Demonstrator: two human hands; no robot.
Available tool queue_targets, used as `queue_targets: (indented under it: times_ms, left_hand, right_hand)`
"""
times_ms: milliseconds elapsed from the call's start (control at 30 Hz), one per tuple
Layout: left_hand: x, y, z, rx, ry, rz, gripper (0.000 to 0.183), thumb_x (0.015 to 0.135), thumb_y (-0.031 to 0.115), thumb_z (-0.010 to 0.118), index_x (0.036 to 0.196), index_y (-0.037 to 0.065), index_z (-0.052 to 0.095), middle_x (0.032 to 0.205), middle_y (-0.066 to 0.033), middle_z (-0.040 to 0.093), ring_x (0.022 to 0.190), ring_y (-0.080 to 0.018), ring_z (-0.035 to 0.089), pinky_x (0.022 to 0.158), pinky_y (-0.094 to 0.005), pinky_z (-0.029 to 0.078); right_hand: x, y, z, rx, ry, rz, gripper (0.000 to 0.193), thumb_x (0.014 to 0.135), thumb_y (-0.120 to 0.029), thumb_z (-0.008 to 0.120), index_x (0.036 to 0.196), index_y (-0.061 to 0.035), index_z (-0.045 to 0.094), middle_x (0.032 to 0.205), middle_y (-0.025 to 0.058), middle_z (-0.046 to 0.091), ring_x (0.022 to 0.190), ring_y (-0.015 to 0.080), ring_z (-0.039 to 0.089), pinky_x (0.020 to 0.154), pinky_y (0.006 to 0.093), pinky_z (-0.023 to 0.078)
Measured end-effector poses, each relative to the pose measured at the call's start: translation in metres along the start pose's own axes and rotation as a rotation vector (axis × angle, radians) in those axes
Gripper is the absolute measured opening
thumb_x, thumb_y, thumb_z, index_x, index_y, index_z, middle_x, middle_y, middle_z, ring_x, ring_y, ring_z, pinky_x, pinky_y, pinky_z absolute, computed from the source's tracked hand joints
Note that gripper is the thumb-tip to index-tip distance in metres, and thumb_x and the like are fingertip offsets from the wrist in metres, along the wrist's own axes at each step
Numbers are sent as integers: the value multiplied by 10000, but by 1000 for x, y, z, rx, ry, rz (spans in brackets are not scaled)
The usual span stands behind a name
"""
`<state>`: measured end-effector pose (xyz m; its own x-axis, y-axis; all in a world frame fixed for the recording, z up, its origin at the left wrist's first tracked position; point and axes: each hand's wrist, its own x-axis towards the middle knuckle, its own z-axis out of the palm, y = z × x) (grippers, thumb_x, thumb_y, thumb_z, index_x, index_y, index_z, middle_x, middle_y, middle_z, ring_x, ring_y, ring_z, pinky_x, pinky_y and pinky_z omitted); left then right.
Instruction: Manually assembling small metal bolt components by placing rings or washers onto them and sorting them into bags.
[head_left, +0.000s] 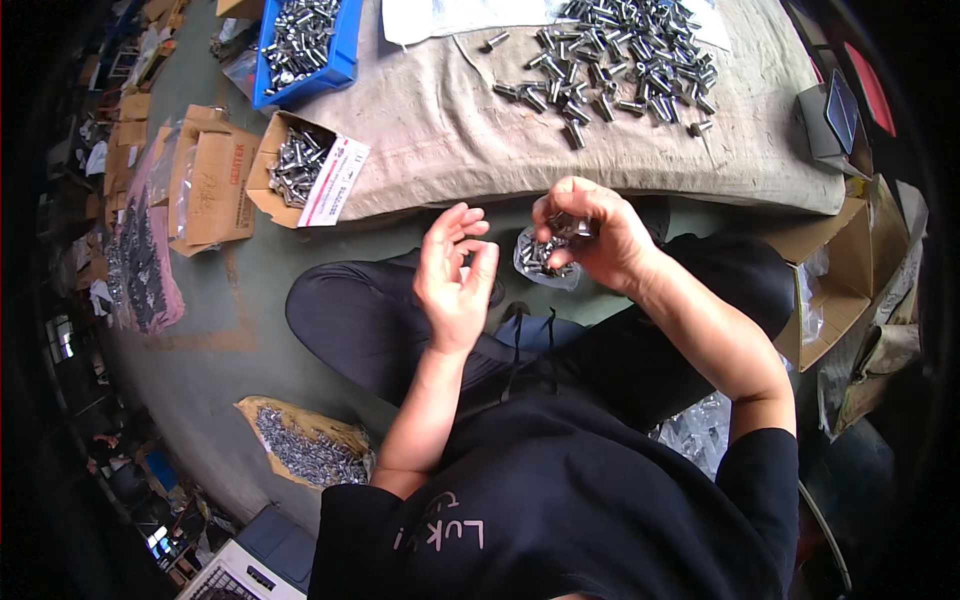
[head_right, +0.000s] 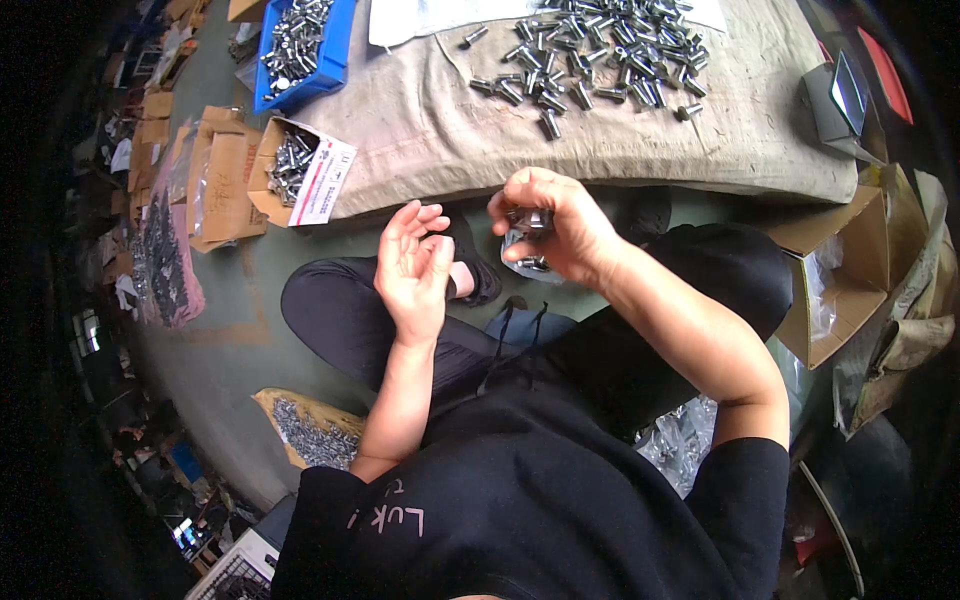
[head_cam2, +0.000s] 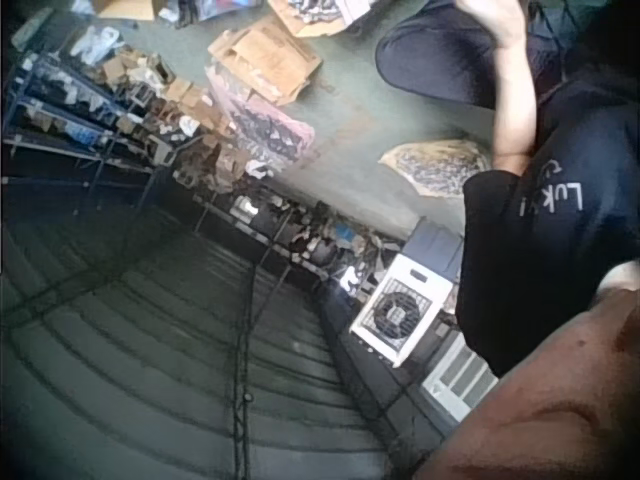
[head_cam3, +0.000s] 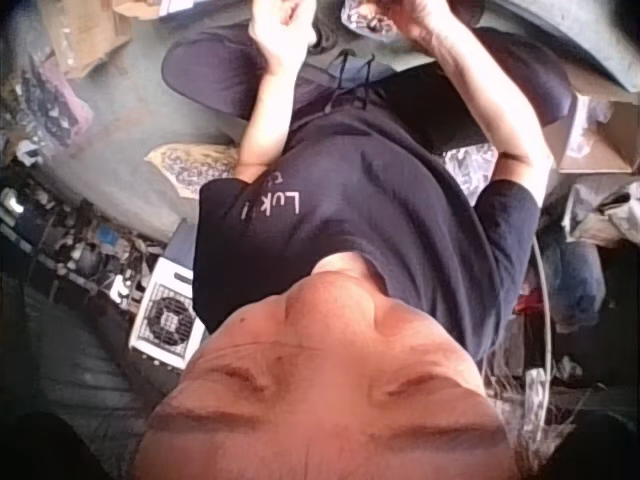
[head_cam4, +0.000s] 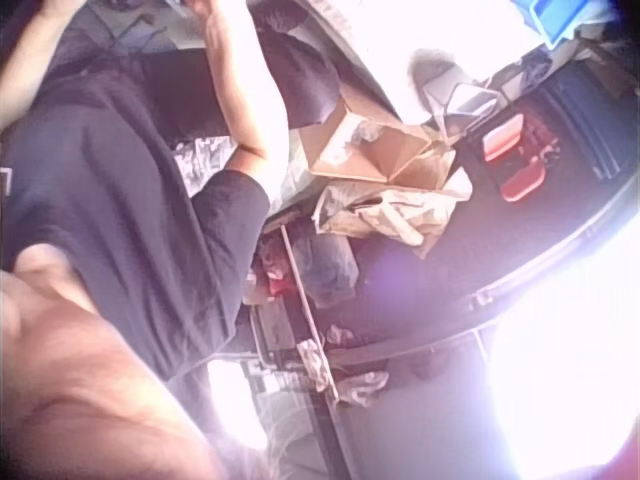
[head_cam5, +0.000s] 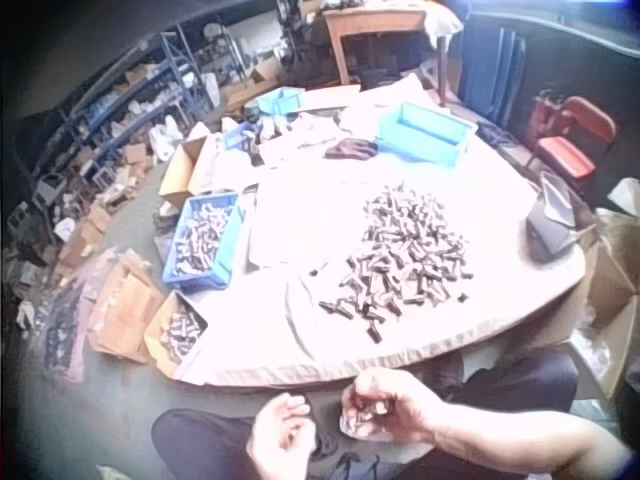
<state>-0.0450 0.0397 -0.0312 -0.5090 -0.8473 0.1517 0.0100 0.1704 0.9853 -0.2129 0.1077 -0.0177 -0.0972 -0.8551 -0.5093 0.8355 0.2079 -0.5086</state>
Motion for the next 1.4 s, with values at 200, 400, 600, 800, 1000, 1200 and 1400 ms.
queue_targets:
  times_ms: [200,400,600,800,1000,1200,1400]
  left_hand:
    - [-11,-60,-13,-31,86,-419,308,821,3,535,1126,-3,490,942,-86,587,774,-118,573,618,-219,476]
    - [-38,-121,-15,168,13,-502,260,767,56,594,1025,28,574,814,-59,624,668,-83,573,589,-216,476]
    - [-48,-152,-33,354,-76,-539,297,778,89,599,1063,21,559,827,-66,617,679,-100,577,531,-226,488]
    - [-33,-149,-21,318,-102,-511,307,782,111,600,1073,25,554,830,-63,614,673,-106,574,534,-232,490]
    - [-25,-150,-15,554,-187,-599,447,751,271,642,1092,2,534,795,-101,622,689,-143,592,607,-273,488]
    - [-50,-200,24,745,-403,-983,778,713,568,535,1231,7,380,1022,-248,567,992,-361,542,843,-414,429]
    - [-67,-209,31,458,-78,-517,324,727,-15,466,1000,83,609,909,-161,624,864,-288,604,767,-331,455]
  right_hand:
    - [28,49,-76,-363,224,351,65,816,-113,560,825,-50,550,714,33,554,598,112,532,468,261,470]
    - [69,94,-100,-598,403,440,332,781,-169,602,1075,-28,545,911,91,579,811,206,557,629,418,511]
    - [49,69,-97,-759,395,309,353,801,-177,558,1113,-12,535,1047,112,581,966,213,552,707,366,484]
    - [11,0,-79,-915,250,139,287,842,-183,527,1055,8,551,863,66,602,776,145,582,670,275,476]
    - [8,1,-84,-1652,195,24,293,768,-252,557,870,14,625,777,198,620,747,291,619,692,353,485]
    - [52,87,-112,-1711,374,362,406,759,-352,580,948,6,553,828,204,609,813,336,595,736,405,470]
    - [74,138,-195,-1407,692,-141,333,792,-96,501,1120,-51,541,791,172,623,744,277,613,635,362,469]
